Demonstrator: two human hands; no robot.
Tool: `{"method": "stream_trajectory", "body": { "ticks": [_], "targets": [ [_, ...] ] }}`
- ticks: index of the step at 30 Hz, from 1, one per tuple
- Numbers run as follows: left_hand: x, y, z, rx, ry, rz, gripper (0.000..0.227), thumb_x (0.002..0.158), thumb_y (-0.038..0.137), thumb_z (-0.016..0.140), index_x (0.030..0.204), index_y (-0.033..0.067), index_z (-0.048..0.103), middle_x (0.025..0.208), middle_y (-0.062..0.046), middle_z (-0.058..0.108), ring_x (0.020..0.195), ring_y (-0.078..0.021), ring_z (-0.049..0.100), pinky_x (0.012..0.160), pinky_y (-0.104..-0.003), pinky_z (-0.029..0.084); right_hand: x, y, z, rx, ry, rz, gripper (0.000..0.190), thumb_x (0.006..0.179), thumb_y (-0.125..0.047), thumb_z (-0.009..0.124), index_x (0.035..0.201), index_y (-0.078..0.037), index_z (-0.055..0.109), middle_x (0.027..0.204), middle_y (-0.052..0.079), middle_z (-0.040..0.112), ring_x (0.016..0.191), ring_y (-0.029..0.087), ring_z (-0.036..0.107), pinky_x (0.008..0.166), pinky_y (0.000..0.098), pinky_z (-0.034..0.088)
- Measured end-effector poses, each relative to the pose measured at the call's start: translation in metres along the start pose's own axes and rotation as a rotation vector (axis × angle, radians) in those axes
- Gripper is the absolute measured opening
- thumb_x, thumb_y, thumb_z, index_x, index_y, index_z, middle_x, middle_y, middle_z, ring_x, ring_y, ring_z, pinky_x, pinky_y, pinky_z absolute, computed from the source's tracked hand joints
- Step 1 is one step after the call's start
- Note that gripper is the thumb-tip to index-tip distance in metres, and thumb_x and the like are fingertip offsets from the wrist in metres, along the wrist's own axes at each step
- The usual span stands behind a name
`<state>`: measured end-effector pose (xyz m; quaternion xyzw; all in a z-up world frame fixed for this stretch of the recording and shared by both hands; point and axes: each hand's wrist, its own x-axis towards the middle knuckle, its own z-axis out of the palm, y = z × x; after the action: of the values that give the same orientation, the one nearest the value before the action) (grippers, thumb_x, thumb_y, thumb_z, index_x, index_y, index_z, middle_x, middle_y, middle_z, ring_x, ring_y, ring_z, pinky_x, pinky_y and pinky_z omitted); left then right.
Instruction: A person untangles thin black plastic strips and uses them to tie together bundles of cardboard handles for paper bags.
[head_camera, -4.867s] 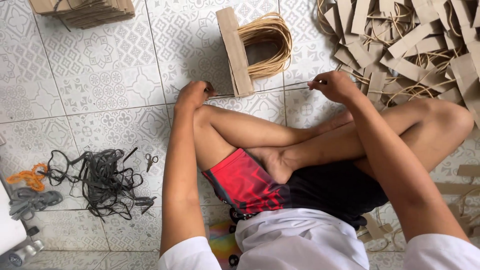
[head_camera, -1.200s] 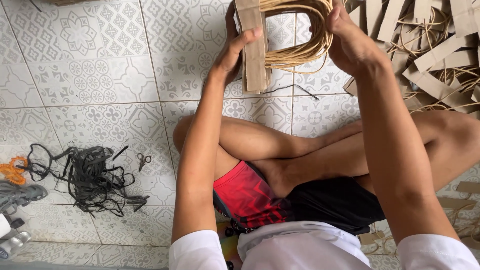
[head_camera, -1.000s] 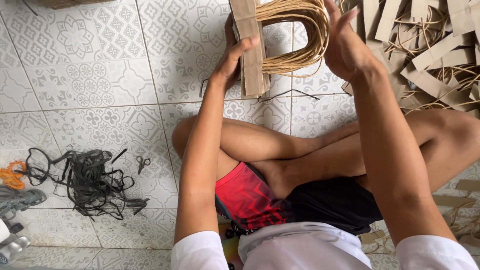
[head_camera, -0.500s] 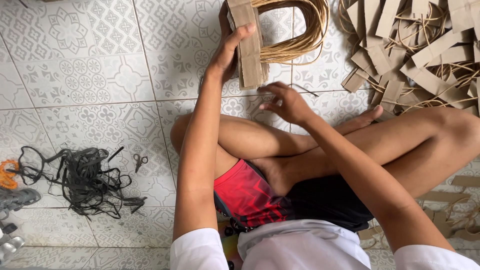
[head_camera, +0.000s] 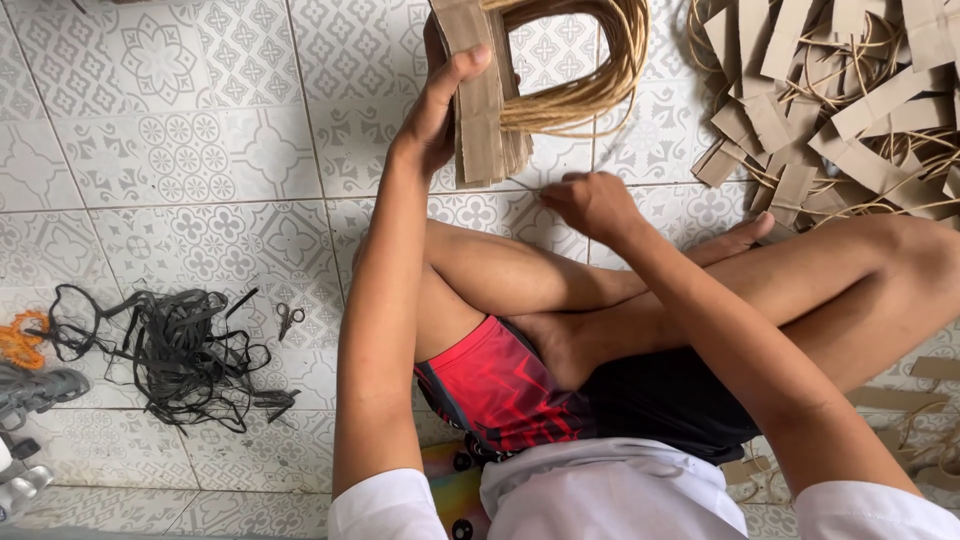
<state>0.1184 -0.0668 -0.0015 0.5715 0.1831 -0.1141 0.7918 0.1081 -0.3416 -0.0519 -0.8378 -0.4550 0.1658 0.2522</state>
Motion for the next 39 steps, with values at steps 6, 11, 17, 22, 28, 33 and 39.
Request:
{"method": "stream_trajectory", "body": {
  "ticks": [6,11,17,22,28,33,39],
  "targets": [
    [-0.011,-0.057,-0.009,0.139,-0.116,0.109,0.091,0.086,0.061,0.066,0.151,0.0079,0.031,0.153,-0.022,0.035,0.145,-0.0431,0.032,0.116,-0.063,0.026,-0.002,0.023,-0.006,0.108,0.102,0.192,0.032,0.086,-0.023,0.083,0.110,-0.006,0.071,0.091,0.011,0.075,0.072,0.030,0.071,0.062,0.0403,0.056],
    [-0.026,-0.121,-0.021,-0.248,0.109,-0.105,0.095,0.093,0.044,0.083,0.162,0.0177,0.022,0.153,-0.021,0.035,0.135,-0.0407,0.043,0.116,-0.061,0.035,-0.007,0.028,-0.025,0.321,0.099,0.348,0.032,0.083,-0.019,0.081,0.109,-0.004,0.071,0.096,0.012,0.074,0.077,0.029,0.070,0.066,0.0406,0.056],
    [-0.031,-0.048,0.013,-0.106,0.063,-0.050,0.102,0.088,0.043,0.085,0.159,0.0080,0.020,0.147,-0.026,0.037,0.133,-0.0391,0.041,0.110,-0.059,0.039,-0.006,0.028,-0.049,0.653,0.085,0.558,0.033,0.079,-0.011,0.080,0.109,-0.001,0.071,0.102,0.015,0.071,0.083,0.029,0.069,0.072,0.0412,0.056],
    [-0.030,-0.075,0.011,-0.069,0.042,0.004,0.099,0.092,0.042,0.083,0.161,0.0247,0.015,0.143,-0.017,0.034,0.130,-0.0313,0.039,0.114,-0.049,0.034,-0.008,0.036,-0.063,0.984,0.056,0.765,0.035,0.074,-0.004,0.078,0.108,0.002,0.072,0.108,0.018,0.068,0.089,0.029,0.068,0.078,0.0417,0.056],
    [-0.018,-0.051,0.026,-0.064,-0.013,0.028,0.103,0.092,0.044,0.084,0.162,0.0279,0.010,0.144,-0.020,0.032,0.134,-0.0340,0.037,0.118,-0.049,0.029,-0.031,0.039,-0.111,0.622,0.757,0.516,0.012,0.105,-0.007,0.062,0.113,0.001,0.063,0.100,0.018,0.063,0.087,0.025,0.061,0.073,0.0351,0.049],
    [0.028,-0.085,0.019,-0.035,-0.070,-0.007,0.112,0.091,0.048,0.090,0.163,0.0307,0.007,0.140,-0.028,0.047,0.129,-0.0396,0.050,0.111,-0.052,0.041,-0.013,-0.011,-0.152,0.329,0.708,0.127,0.010,0.103,0.007,0.071,0.113,0.004,0.073,0.098,0.017,0.067,0.080,0.029,0.065,0.066,0.0348,0.050],
    [0.032,-0.068,0.040,0.122,-0.091,-0.009,0.116,0.079,0.056,0.083,0.161,0.0257,0.007,0.154,-0.027,0.029,0.139,-0.0476,0.034,0.110,-0.062,0.035,0.039,-0.022,-0.141,-0.128,0.127,0.023,0.010,0.096,0.001,0.062,0.095,-0.003,0.071,0.090,0.013,0.070,0.068,0.029,0.068,0.059,0.0391,0.057]
  ]
}}
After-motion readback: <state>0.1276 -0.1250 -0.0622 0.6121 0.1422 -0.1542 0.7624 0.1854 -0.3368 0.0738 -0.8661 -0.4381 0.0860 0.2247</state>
